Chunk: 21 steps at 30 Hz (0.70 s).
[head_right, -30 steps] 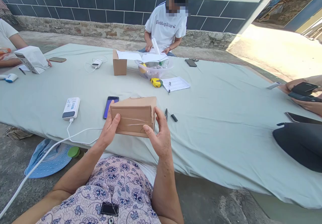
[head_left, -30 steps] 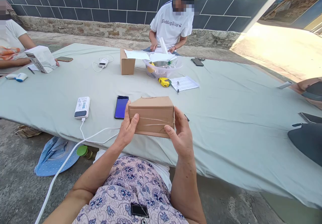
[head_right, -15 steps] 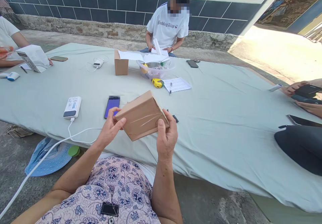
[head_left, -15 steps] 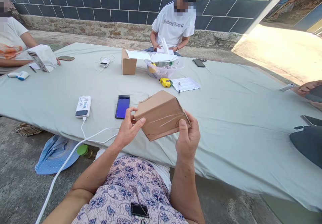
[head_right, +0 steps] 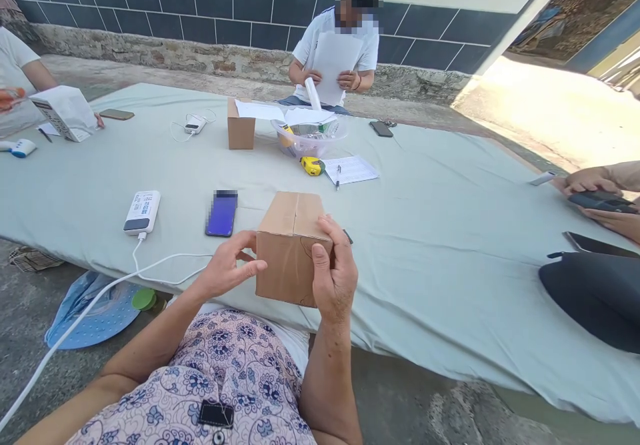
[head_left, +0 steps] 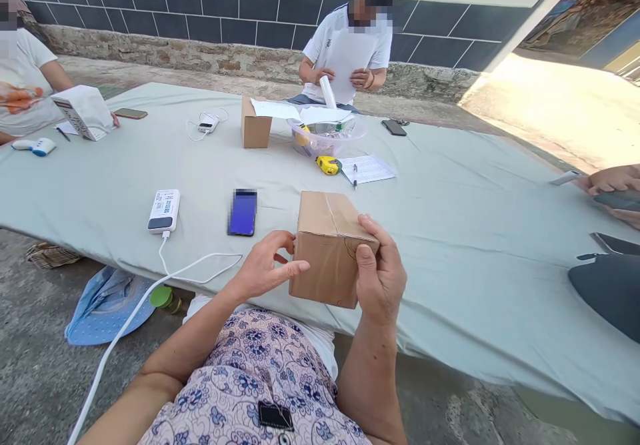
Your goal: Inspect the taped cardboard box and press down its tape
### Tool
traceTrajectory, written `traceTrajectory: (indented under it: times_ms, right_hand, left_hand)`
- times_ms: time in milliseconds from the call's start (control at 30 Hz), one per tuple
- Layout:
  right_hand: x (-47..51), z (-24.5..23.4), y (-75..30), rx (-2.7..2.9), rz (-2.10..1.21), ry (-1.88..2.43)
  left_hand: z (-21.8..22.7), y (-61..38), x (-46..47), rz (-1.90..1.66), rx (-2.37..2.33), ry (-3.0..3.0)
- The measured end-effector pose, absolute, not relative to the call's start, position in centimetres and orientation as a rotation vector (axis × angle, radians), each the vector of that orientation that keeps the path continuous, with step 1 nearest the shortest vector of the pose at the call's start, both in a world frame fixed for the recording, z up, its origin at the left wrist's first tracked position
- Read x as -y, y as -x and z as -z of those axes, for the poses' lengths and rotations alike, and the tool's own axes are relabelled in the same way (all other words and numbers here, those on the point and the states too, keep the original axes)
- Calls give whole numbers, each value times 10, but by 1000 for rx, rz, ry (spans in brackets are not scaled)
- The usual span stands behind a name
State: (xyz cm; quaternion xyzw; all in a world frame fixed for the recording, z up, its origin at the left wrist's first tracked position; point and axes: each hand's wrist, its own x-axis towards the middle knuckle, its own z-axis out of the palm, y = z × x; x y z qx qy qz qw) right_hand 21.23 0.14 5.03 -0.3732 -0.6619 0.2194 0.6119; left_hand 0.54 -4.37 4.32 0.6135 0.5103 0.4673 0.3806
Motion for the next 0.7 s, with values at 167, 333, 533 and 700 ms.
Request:
traceTrajectory:
  times_ms: [167, 333, 533, 700]
  right_hand:
    - [1, -52, -212, 1624, -537, 834]
    - [3, -56, -209, 1724, -527, 830]
    - [0, -55, -210, 1758, -534, 861]
    - [-9, -46, -220, 1791, -645, 964]
  left_hand:
    - [-42, -8, 44, -1247, -1286, -1373]
    - [-38, -6, 44, -1297, -1279, -1636]
    - [-44, -5, 44, -1340, -1373, -1703]
    - [-43, -3, 42, -1433, -1461, -1490]
